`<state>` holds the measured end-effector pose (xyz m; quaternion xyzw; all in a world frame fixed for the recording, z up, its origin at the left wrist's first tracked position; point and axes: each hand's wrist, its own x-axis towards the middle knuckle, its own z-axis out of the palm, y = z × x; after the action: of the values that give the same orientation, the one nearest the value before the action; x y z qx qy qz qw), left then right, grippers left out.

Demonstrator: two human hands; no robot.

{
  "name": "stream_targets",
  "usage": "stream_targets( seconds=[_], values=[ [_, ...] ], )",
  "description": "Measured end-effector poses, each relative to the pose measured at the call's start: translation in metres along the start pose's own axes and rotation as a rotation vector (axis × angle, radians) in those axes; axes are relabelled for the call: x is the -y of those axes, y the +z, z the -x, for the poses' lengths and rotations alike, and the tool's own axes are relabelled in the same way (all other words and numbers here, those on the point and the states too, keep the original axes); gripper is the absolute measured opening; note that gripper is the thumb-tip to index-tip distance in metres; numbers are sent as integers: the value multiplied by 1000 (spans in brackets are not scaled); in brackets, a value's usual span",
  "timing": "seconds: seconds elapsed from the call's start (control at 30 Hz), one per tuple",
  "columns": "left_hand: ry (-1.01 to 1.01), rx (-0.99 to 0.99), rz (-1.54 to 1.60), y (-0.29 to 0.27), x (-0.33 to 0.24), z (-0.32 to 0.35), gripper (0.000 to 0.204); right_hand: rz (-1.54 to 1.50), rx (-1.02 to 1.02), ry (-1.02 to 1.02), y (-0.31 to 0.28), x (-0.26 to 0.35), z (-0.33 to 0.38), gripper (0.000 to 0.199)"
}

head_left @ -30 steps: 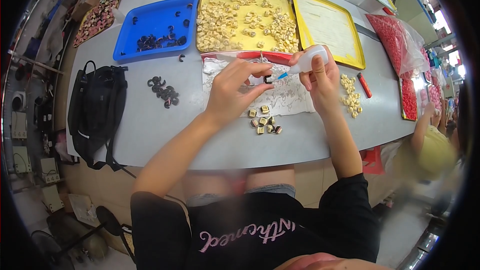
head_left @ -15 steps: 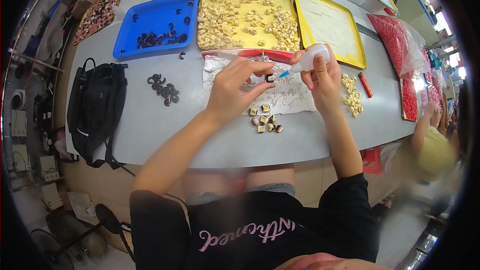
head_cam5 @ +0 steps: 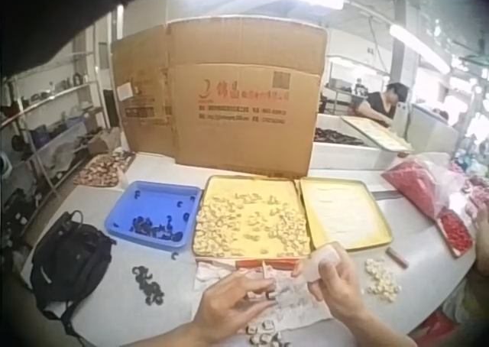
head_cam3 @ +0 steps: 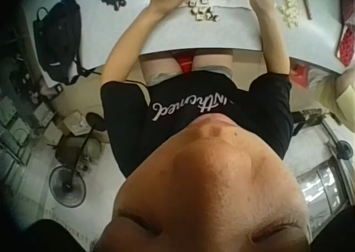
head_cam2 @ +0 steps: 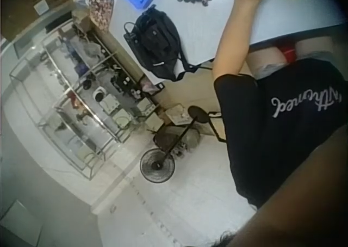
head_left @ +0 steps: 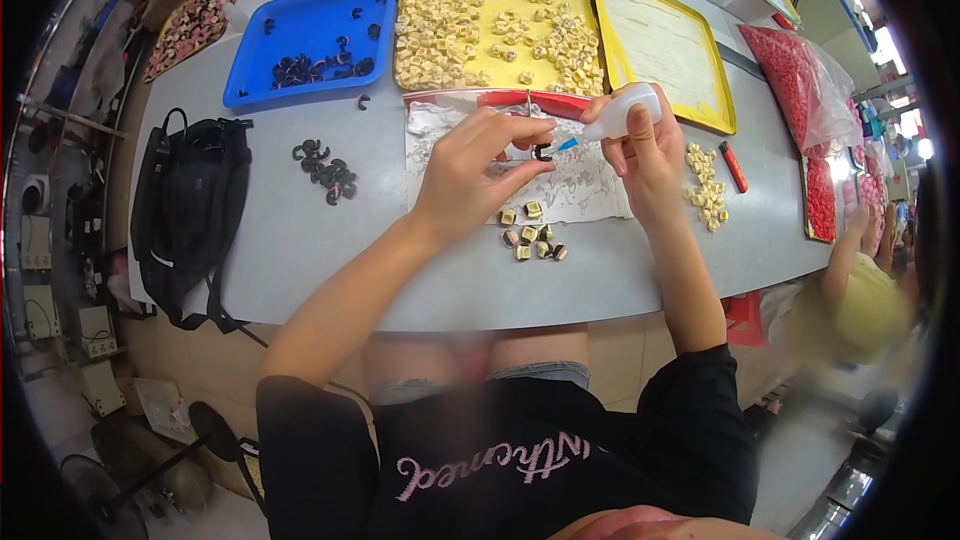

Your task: Applying glue to small black plastic components and attaching them to gold-colored toy parts at a factory workbench.

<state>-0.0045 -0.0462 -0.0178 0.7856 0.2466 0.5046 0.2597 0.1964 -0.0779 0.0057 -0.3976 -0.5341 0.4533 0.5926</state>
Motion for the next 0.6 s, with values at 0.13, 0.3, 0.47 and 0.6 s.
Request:
stream_targets(
  seconds=[0.13, 0.3, 0.47, 0.6],
  values=[
    [-3, 3, 6, 1, 2, 2, 41, 10, -16, -16, 0, -1, 0, 32],
    [-44, 46, -3, -1, 0, 2, 44, 20, -33, -24, 1, -3, -1, 34],
    [-52, 38, 38, 0, -1, 1, 46, 55, -38, -17, 0, -3, -1, 36],
    [-66, 49, 36, 0, -2, 2, 47, 52, -29, -22, -1, -4, -1, 36]
  ],
)
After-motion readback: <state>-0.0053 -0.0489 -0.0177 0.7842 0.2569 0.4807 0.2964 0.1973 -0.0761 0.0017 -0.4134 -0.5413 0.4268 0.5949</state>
